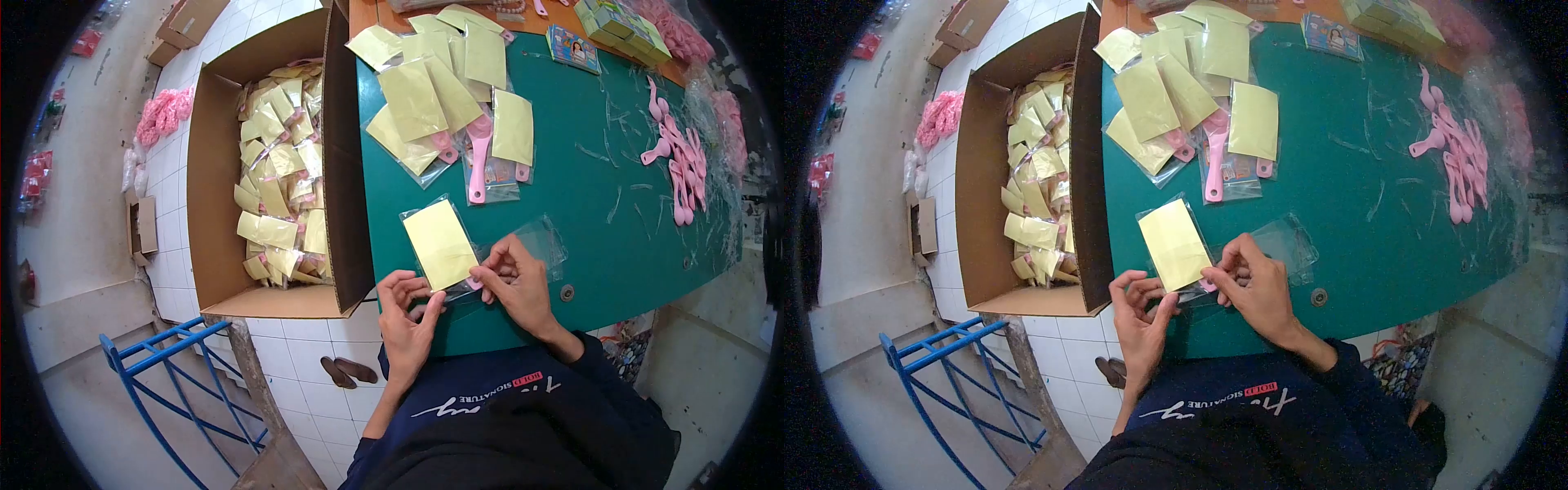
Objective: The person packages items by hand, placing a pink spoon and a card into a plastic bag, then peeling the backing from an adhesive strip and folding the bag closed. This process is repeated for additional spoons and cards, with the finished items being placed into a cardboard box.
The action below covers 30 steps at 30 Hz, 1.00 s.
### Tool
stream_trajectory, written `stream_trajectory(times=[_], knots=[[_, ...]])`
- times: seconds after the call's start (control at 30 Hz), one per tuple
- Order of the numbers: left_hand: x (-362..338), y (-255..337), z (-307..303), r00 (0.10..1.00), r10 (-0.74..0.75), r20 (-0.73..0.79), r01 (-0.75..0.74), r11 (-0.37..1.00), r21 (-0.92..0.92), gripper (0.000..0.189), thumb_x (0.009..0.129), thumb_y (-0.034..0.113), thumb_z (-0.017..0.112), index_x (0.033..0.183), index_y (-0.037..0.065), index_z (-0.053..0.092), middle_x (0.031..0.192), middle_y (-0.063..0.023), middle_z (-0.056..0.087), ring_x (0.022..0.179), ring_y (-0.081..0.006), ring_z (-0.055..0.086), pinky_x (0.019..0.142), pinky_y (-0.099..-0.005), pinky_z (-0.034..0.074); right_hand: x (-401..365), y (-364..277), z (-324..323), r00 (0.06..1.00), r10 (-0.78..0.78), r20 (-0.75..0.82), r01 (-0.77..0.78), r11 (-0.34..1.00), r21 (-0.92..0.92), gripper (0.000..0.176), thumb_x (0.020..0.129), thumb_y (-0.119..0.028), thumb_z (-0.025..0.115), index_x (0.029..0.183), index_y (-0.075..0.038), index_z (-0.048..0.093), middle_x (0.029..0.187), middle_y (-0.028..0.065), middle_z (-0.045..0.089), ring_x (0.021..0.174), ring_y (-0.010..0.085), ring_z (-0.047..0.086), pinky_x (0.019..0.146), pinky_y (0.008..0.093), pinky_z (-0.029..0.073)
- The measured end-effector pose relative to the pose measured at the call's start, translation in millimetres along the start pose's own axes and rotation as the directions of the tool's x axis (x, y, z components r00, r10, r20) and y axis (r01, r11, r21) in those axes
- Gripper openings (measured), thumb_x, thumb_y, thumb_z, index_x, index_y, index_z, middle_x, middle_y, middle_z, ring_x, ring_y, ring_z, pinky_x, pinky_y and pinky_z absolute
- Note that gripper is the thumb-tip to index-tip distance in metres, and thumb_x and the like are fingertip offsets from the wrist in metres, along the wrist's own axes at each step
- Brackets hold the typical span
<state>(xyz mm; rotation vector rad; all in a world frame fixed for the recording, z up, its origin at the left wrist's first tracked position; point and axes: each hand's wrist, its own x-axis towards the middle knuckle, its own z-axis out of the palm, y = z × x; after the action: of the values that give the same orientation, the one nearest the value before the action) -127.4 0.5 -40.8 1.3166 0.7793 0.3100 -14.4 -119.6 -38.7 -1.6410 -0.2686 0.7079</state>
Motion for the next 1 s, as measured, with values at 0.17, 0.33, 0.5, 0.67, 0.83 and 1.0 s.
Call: stream_trajectory(times=[0.17, 0.33, 0.5, 0.67, 0.83, 1.0], knots=[[-3, -7, -1, 0.999, 0.043, 0.012, -0.044, 0.995, 0.084, 0.026, 0.085, -0.002, 0.059, 0.108, 0.001, 0.046, 0.102, -0.0083, 0.053, 0.084, -0.0106, 0.056, 0.060, -0.0195, 0.050, 0, 2, 0, 0.997, -0.070, 0.042, 0.071, 0.997, -0.032, 0.015, 0.084, -0.004, 0.062, 0.097, 0.000, 0.058, 0.070, 0.0052, 0.060, 0.055, 0.0055, 0.056, 0.045, 0.0210, 0.044], [-4, 2, -1, 0.998, 0.057, 0.027, -0.062, 0.963, 0.261, 0.040, 0.084, -0.001, 0.059, 0.122, 0.000, 0.046, 0.116, -0.0110, 0.049, 0.085, -0.0116, 0.055, 0.058, -0.0202, 0.049, 0, -2, -3, 0.980, -0.147, 0.132, 0.176, 0.956, -0.236, 0.037, 0.084, -0.005, 0.061, 0.120, -0.003, 0.054, 0.072, 0.0074, 0.057, 0.054, 0.0099, 0.056, 0.049, 0.0248, 0.045], [-7, 16, -2, 0.978, 0.197, 0.071, -0.209, 0.898, 0.386, 0.054, 0.082, -0.002, 0.060, 0.132, 0.002, 0.041, 0.123, -0.0122, 0.047, 0.085, -0.0120, 0.054, 0.057, -0.0203, 0.048, -2, -20, -8, 0.952, -0.237, 0.193, 0.287, 0.912, -0.293, 0.040, 0.085, -0.006, 0.059, 0.124, -0.002, 0.052, 0.078, 0.0106, 0.055, 0.058, 0.0147, 0.056, 0.053, 0.0279, 0.046], [48, 75, 15, 0.792, 0.581, 0.188, -0.609, 0.734, 0.300, 0.058, 0.081, 0.000, 0.061, 0.134, 0.002, 0.038, 0.133, -0.0178, 0.042, 0.094, -0.0205, 0.057, 0.065, -0.0262, 0.050, 28, -76, -36, 0.840, -0.531, 0.112, 0.533, 0.770, -0.349, 0.041, 0.085, -0.007, 0.058, 0.125, -0.002, 0.050, 0.093, 0.0113, 0.057, 0.074, 0.0175, 0.059, 0.063, 0.0280, 0.049], [80, 87, 32, 0.719, 0.508, 0.474, -0.688, 0.429, 0.585, 0.041, 0.084, 0.012, 0.062, 0.120, 0.001, 0.047, 0.121, -0.0169, 0.048, 0.101, -0.0298, 0.055, 0.080, -0.0359, 0.047, 88, -81, -185, 0.765, -0.641, 0.063, 0.307, 0.278, -0.910, 0.025, 0.082, -0.005, 0.054, 0.107, -0.004, 0.059, 0.104, 0.0133, 0.058, 0.095, 0.0287, 0.057, 0.081, 0.0347, 0.045], [57, 25, 65, 0.629, 0.399, 0.667, -0.777, 0.327, 0.538, 0.033, 0.079, 0.010, 0.065, 0.108, 0.002, 0.051, 0.096, -0.0125, 0.052, 0.084, -0.0265, 0.055, 0.073, -0.0366, 0.046, 73, -25, -313, 0.863, -0.504, 0.026, 0.063, 0.057, -0.996, 0.028, 0.067, 0.005, 0.058, 0.093, -0.004, 0.057, 0.093, 0.0131, 0.058, 0.093, 0.0331, 0.053, 0.082, 0.0406, 0.042]])
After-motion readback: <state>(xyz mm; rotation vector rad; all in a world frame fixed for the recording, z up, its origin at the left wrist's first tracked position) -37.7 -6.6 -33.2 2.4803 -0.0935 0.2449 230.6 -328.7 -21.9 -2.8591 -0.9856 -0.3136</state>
